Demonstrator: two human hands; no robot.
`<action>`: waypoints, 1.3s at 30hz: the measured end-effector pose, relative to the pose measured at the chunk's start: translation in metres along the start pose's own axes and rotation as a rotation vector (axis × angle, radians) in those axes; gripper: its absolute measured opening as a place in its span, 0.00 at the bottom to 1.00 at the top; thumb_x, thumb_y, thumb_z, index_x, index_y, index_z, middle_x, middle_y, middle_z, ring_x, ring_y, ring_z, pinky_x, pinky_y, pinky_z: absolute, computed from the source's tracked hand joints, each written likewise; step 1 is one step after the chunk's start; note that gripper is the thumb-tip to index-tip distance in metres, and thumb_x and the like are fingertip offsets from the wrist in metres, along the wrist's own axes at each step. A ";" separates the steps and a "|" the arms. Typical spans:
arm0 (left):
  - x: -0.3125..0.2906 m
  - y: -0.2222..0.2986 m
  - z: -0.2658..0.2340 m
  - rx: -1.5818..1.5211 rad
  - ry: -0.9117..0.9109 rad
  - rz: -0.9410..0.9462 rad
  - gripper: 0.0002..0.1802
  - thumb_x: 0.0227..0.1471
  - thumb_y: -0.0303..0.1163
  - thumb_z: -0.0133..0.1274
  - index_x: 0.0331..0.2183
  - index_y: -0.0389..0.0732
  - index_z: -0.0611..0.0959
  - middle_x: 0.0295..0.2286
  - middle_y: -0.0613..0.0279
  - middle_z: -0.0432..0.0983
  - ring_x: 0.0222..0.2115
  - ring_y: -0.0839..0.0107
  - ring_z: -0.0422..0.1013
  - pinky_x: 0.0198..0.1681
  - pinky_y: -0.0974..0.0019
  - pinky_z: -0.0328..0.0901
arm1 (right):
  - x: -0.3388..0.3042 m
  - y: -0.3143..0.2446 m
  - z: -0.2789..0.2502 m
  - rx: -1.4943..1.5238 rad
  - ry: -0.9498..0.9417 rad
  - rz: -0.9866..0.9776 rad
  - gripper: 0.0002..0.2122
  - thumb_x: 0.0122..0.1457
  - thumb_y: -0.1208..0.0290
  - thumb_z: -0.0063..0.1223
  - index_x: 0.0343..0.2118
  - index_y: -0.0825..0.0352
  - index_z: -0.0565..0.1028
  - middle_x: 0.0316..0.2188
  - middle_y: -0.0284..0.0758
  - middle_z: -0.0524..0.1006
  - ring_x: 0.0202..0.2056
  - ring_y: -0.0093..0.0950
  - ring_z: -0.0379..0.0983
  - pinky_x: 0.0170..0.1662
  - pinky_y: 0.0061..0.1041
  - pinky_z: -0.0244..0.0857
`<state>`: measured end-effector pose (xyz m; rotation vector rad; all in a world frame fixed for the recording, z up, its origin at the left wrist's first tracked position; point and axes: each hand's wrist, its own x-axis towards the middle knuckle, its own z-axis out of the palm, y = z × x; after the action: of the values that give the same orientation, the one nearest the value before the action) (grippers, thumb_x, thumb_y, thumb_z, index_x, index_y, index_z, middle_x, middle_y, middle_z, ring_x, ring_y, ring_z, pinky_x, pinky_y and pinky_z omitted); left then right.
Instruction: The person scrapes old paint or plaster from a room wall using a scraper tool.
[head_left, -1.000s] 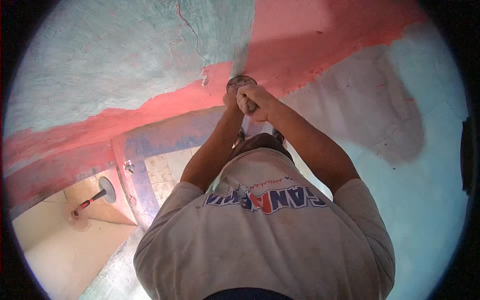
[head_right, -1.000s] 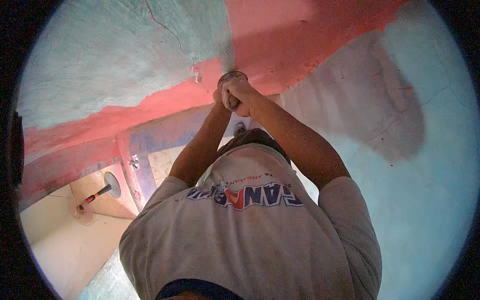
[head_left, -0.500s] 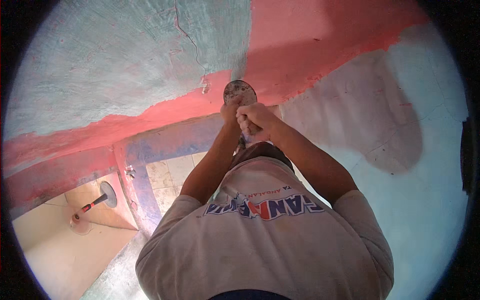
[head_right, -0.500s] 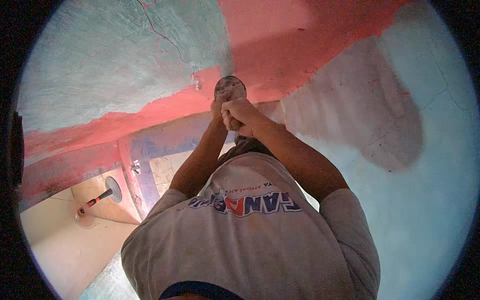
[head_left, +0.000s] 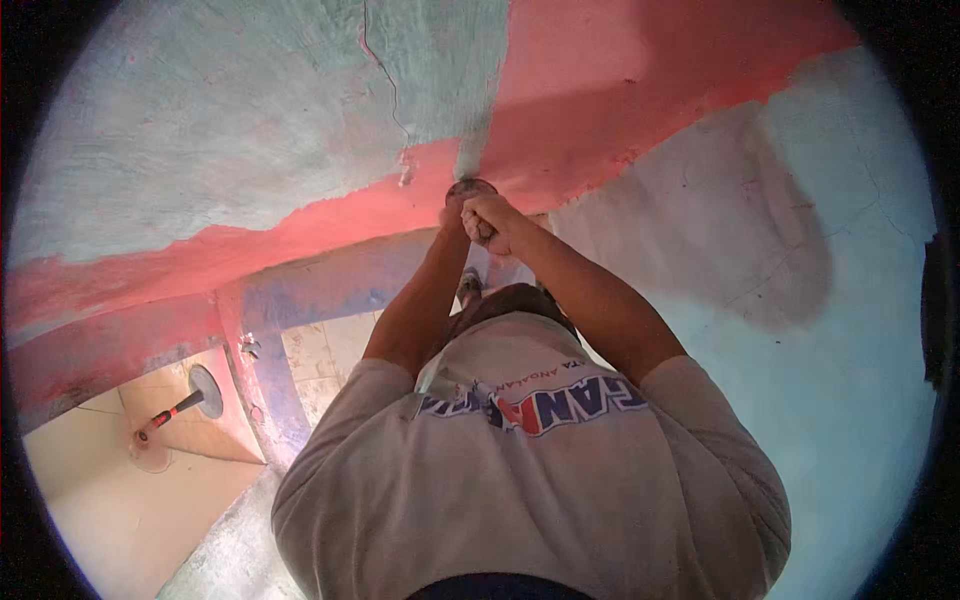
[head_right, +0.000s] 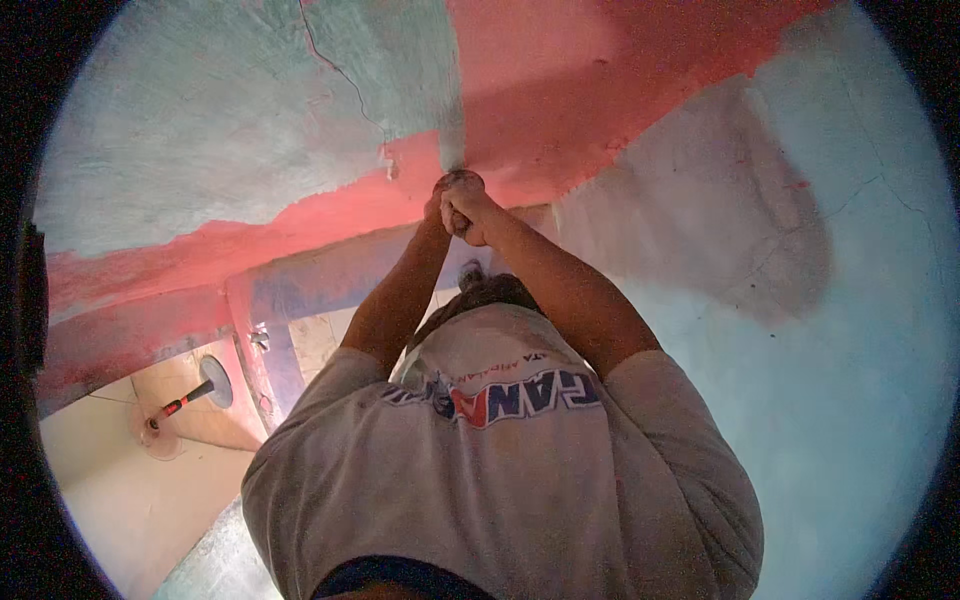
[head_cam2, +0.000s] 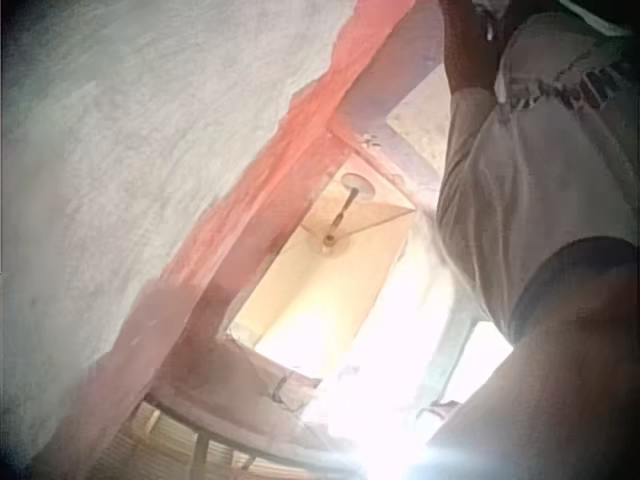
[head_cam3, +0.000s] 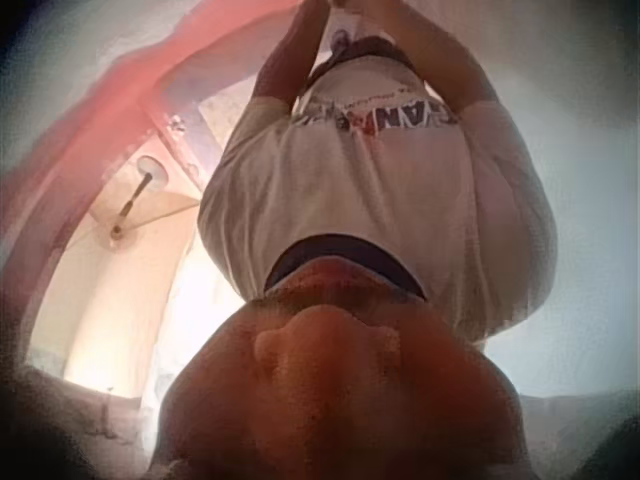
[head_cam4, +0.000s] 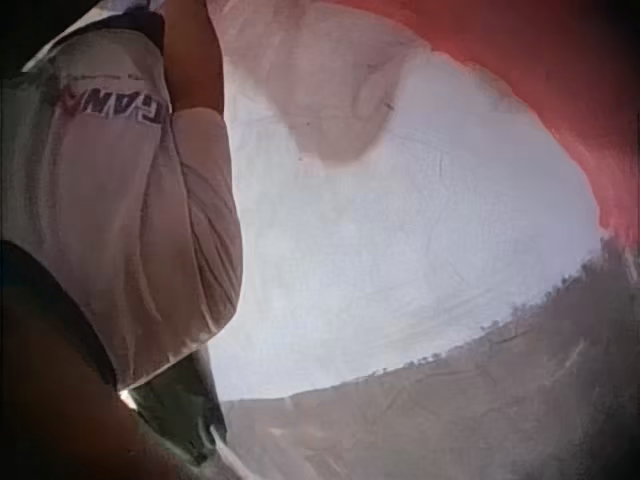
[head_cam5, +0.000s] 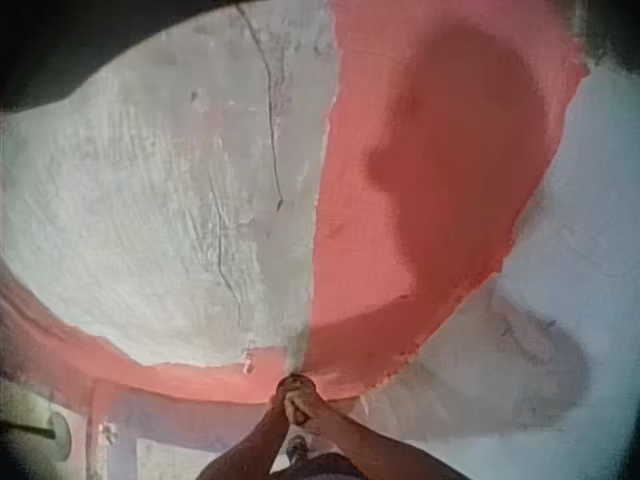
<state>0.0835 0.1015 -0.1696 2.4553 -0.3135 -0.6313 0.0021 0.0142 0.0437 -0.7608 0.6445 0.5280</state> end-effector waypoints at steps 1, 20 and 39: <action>0.013 -0.011 0.005 0.011 0.020 0.007 0.24 0.50 0.48 0.50 0.41 0.38 0.80 0.33 0.58 0.79 0.32 0.67 0.76 0.32 0.63 0.71 | 0.007 0.000 0.002 -0.028 -0.018 -0.018 0.08 0.53 0.76 0.47 0.18 0.61 0.66 0.12 0.25 0.64 0.09 0.16 0.58 0.12 0.16 0.53; -0.007 -0.008 0.016 -0.611 0.024 0.049 0.19 0.45 0.37 0.56 0.36 0.31 0.80 0.29 0.54 0.77 0.28 0.66 0.74 0.28 0.62 0.70 | -0.015 -0.004 -0.012 0.122 0.055 0.065 0.09 0.53 0.74 0.47 0.17 0.60 0.65 0.11 0.23 0.64 0.10 0.14 0.58 0.11 0.16 0.50; -0.023 -0.003 -0.007 -0.527 0.145 0.376 0.12 0.53 0.34 0.47 0.37 0.41 0.80 0.29 0.61 0.77 0.29 0.68 0.75 0.25 0.68 0.69 | 0.016 -0.003 -0.017 0.434 0.050 0.257 0.09 0.57 0.71 0.47 0.19 0.62 0.67 0.12 0.26 0.65 0.10 0.16 0.59 0.14 0.14 0.57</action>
<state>0.0679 0.1155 -0.1584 1.8595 -0.4679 -0.3183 0.0095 0.0024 0.0247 -0.2836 0.8744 0.5782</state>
